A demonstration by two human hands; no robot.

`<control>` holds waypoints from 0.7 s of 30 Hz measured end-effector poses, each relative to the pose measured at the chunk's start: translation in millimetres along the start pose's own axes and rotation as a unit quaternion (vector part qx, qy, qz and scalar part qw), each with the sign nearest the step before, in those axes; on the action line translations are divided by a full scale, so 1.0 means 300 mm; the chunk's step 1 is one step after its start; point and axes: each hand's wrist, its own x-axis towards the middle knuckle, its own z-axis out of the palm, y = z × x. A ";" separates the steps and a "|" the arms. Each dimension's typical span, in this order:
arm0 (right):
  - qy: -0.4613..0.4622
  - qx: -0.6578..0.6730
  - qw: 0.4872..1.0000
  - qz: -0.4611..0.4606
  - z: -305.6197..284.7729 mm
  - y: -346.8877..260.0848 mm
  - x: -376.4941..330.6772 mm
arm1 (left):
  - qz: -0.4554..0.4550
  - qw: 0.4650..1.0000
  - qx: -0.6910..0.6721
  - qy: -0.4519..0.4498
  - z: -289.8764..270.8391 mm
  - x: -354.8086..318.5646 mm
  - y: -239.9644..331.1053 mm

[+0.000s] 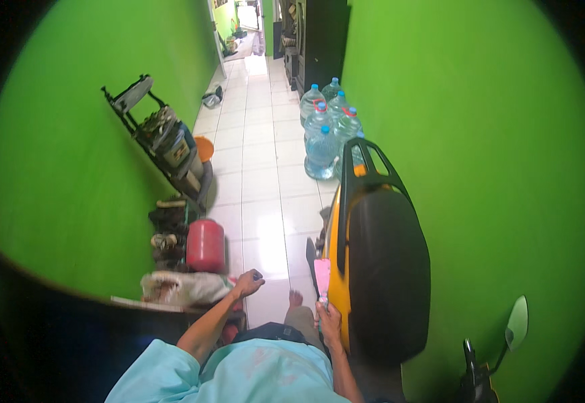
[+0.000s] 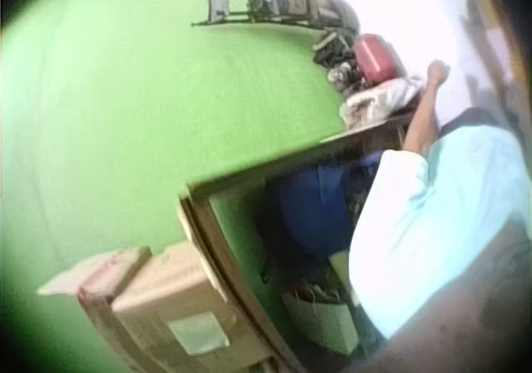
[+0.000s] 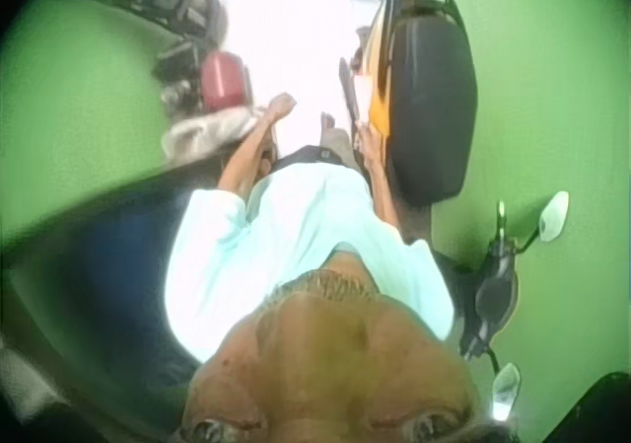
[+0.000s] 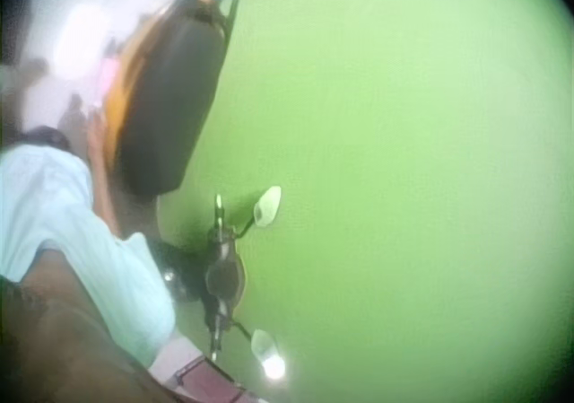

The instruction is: The person scrapes a tiled countertop with a pink scraper, then walks to another room and kneels to scrape the white tiled floor near a green wall. The person uses the scraper to remove material from the floor surface.

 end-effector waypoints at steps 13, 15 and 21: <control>0.038 -0.012 0.999 -0.022 0.499 -0.745 1.359 | -0.204 0.973 -0.092 0.049 -0.693 0.822 -0.466; 0.037 -0.034 0.998 -0.041 0.576 -0.858 1.576 | -0.301 0.943 -0.144 -0.006 -0.759 0.880 -0.551; 0.093 -0.041 0.993 -0.059 0.816 -1.092 2.152 | -0.370 0.901 -0.226 0.011 -1.047 1.450 -0.443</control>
